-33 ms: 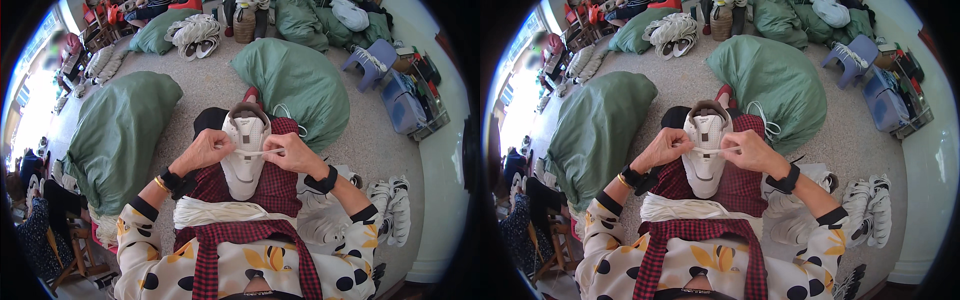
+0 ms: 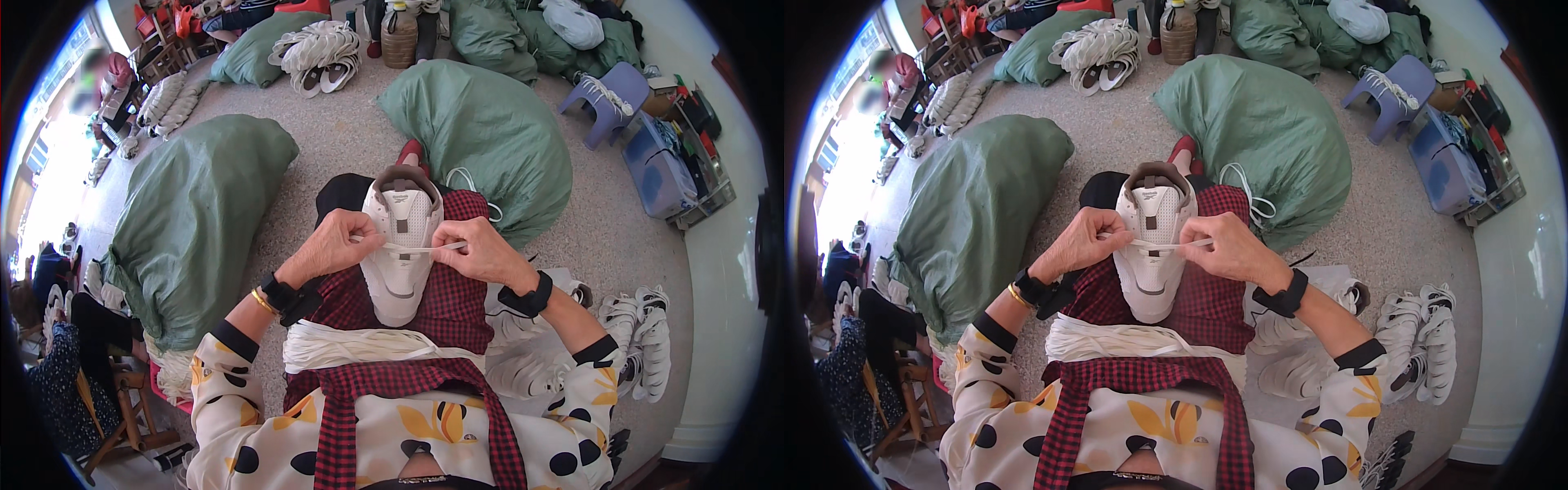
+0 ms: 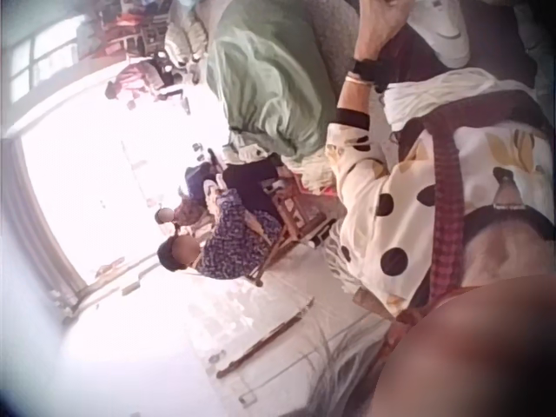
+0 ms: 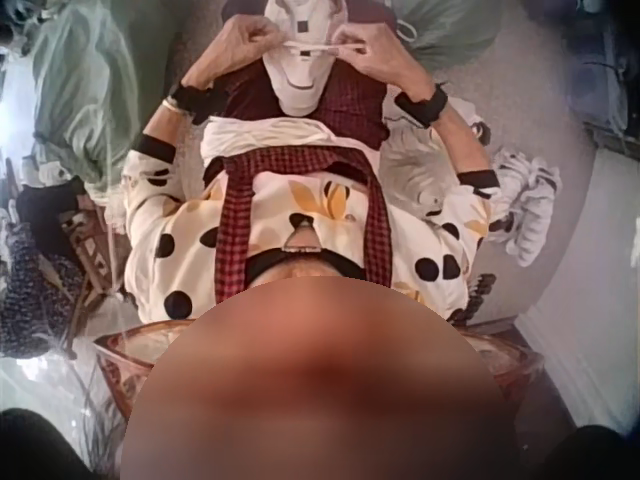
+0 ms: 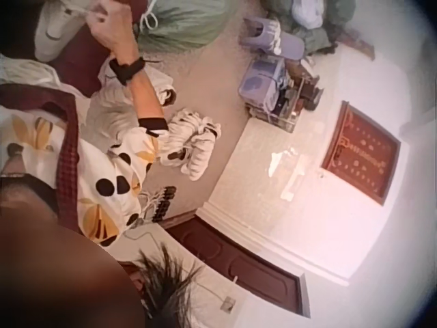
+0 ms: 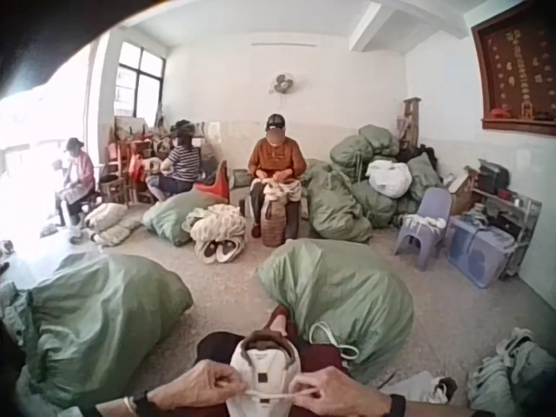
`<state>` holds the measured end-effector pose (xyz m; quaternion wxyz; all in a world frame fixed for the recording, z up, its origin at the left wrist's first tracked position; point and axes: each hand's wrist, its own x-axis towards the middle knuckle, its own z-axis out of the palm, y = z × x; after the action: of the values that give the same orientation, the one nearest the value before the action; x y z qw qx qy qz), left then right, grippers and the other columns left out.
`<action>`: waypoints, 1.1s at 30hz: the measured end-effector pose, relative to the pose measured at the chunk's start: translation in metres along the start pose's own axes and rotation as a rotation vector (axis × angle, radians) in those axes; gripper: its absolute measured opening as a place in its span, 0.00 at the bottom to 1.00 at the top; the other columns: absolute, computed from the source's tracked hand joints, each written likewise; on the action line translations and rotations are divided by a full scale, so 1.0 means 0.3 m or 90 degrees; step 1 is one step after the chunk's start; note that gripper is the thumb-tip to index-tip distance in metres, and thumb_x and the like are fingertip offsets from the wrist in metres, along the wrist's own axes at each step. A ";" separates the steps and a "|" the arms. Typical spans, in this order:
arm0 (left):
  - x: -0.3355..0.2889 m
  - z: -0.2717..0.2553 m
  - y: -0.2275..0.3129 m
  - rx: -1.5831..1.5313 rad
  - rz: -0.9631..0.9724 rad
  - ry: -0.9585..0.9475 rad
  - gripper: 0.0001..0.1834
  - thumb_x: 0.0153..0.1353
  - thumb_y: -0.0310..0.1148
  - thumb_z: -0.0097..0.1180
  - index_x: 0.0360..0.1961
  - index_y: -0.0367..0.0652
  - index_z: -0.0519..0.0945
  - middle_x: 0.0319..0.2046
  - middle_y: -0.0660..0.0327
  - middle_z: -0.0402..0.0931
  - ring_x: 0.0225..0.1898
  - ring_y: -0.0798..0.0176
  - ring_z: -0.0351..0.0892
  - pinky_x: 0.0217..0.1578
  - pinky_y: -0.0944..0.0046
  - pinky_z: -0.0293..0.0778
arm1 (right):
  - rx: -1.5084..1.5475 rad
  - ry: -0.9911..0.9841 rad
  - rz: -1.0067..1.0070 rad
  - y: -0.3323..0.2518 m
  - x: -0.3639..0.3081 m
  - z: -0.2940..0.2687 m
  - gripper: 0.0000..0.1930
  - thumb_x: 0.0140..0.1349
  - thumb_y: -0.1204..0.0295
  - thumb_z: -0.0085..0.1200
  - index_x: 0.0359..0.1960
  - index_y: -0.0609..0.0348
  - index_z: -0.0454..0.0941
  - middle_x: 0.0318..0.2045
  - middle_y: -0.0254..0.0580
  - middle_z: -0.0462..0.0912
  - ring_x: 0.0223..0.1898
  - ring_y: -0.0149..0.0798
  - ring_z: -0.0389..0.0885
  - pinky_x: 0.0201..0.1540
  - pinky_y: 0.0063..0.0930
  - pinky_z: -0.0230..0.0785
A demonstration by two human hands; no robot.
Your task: Lacing white athletic shoes and organizing shoe uppers into stacks.
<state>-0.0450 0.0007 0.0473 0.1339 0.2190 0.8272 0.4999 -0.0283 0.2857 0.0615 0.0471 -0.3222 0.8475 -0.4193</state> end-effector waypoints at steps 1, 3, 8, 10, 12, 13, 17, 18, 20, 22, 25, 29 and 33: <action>-0.003 0.002 0.008 -0.009 -0.012 0.003 0.14 0.62 0.33 0.63 0.25 0.33 0.79 0.19 0.67 0.73 0.24 0.77 0.67 0.26 0.68 0.69 | 0.034 -0.012 0.053 0.011 -0.014 0.004 0.09 0.63 0.73 0.60 0.33 0.67 0.75 0.27 0.39 0.80 0.28 0.31 0.77 0.32 0.30 0.70; -0.002 0.005 0.013 -0.024 -0.023 0.010 0.14 0.61 0.34 0.64 0.25 0.33 0.79 0.19 0.68 0.73 0.25 0.77 0.68 0.26 0.68 0.70 | 0.043 0.026 0.052 0.014 -0.023 0.025 0.09 0.63 0.72 0.58 0.32 0.67 0.76 0.25 0.45 0.80 0.28 0.40 0.79 0.33 0.35 0.71; -0.006 -0.001 -0.019 -0.048 -0.021 0.018 0.14 0.61 0.34 0.65 0.26 0.32 0.80 0.21 0.69 0.75 0.26 0.79 0.68 0.27 0.69 0.69 | 0.037 0.060 0.006 0.019 -0.005 0.089 0.10 0.65 0.71 0.53 0.31 0.67 0.76 0.24 0.53 0.79 0.28 0.54 0.81 0.32 0.43 0.71; -0.014 -0.015 -0.043 -0.055 -0.029 0.013 0.14 0.62 0.33 0.65 0.26 0.32 0.80 0.22 0.71 0.75 0.27 0.79 0.68 0.27 0.70 0.69 | 0.007 0.067 -0.008 0.029 0.010 0.100 0.11 0.66 0.70 0.51 0.31 0.67 0.75 0.25 0.55 0.79 0.29 0.57 0.80 0.32 0.45 0.70; -0.020 -0.010 -0.062 -0.062 -0.040 0.015 0.13 0.62 0.33 0.65 0.27 0.33 0.81 0.22 0.71 0.75 0.27 0.79 0.68 0.27 0.70 0.69 | -0.012 0.072 -0.012 0.023 0.012 0.110 0.11 0.66 0.71 0.52 0.31 0.68 0.75 0.25 0.53 0.79 0.28 0.53 0.80 0.32 0.42 0.70; -0.024 -0.007 -0.069 -0.071 -0.049 0.016 0.13 0.63 0.33 0.64 0.27 0.33 0.81 0.22 0.72 0.75 0.27 0.79 0.68 0.28 0.71 0.69 | -0.033 0.078 -0.012 0.019 0.011 0.115 0.11 0.67 0.71 0.53 0.30 0.68 0.74 0.25 0.51 0.79 0.27 0.48 0.79 0.33 0.39 0.69; -0.025 0.025 -0.037 -0.048 -0.033 0.052 0.13 0.63 0.34 0.65 0.28 0.33 0.81 0.21 0.69 0.74 0.26 0.78 0.68 0.27 0.70 0.69 | -0.079 0.087 -0.010 0.060 -0.016 0.104 0.11 0.66 0.71 0.55 0.29 0.68 0.74 0.23 0.49 0.78 0.25 0.47 0.79 0.30 0.38 0.69; -0.029 0.023 -0.016 -0.044 -0.032 0.048 0.13 0.63 0.34 0.65 0.28 0.33 0.81 0.21 0.69 0.74 0.26 0.78 0.68 0.27 0.70 0.69 | -0.052 0.101 0.013 0.055 -0.014 0.088 0.11 0.65 0.71 0.56 0.28 0.68 0.74 0.23 0.49 0.78 0.24 0.46 0.78 0.29 0.38 0.69; -0.037 0.014 0.037 0.041 -0.001 0.102 0.12 0.62 0.33 0.64 0.29 0.33 0.81 0.20 0.65 0.75 0.25 0.77 0.69 0.27 0.68 0.71 | -0.029 0.118 0.040 0.036 -0.008 0.068 0.11 0.64 0.71 0.57 0.28 0.67 0.73 0.22 0.48 0.78 0.23 0.46 0.78 0.27 0.38 0.68; -0.046 0.017 0.045 0.038 0.001 0.096 0.12 0.62 0.32 0.64 0.29 0.32 0.80 0.19 0.64 0.75 0.25 0.77 0.69 0.27 0.67 0.71 | -0.121 0.145 -0.001 0.017 -0.005 0.055 0.12 0.63 0.68 0.60 0.26 0.63 0.74 0.22 0.49 0.77 0.24 0.52 0.79 0.27 0.42 0.68; -0.055 0.004 0.006 0.061 -0.007 0.093 0.11 0.62 0.32 0.63 0.30 0.33 0.80 0.20 0.62 0.76 0.24 0.75 0.71 0.26 0.66 0.72 | -0.132 0.116 -0.004 0.056 -0.034 0.030 0.12 0.62 0.67 0.62 0.28 0.62 0.75 0.23 0.48 0.78 0.24 0.51 0.80 0.27 0.40 0.69; -0.105 -0.019 -0.046 0.264 0.220 0.144 0.12 0.60 0.36 0.66 0.37 0.40 0.78 0.26 0.60 0.76 0.24 0.62 0.79 0.24 0.62 0.74 | -0.138 0.061 -0.011 0.011 -0.051 0.002 0.10 0.61 0.68 0.62 0.35 0.60 0.75 0.26 0.43 0.79 0.27 0.48 0.81 0.27 0.39 0.71; -0.110 -0.098 -0.160 0.558 0.384 0.121 0.10 0.61 0.35 0.62 0.42 0.48 0.76 0.28 0.59 0.68 0.23 0.55 0.78 0.22 0.55 0.74 | -0.267 0.110 -0.166 0.137 -0.079 0.013 0.10 0.58 0.74 0.62 0.40 0.59 0.76 0.28 0.40 0.78 0.26 0.43 0.80 0.27 0.37 0.72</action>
<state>-0.0403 -0.0575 0.0185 -0.1949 0.4360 0.8671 0.1420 -0.0292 0.3151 0.0239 -0.1475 -0.3943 0.8683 -0.2625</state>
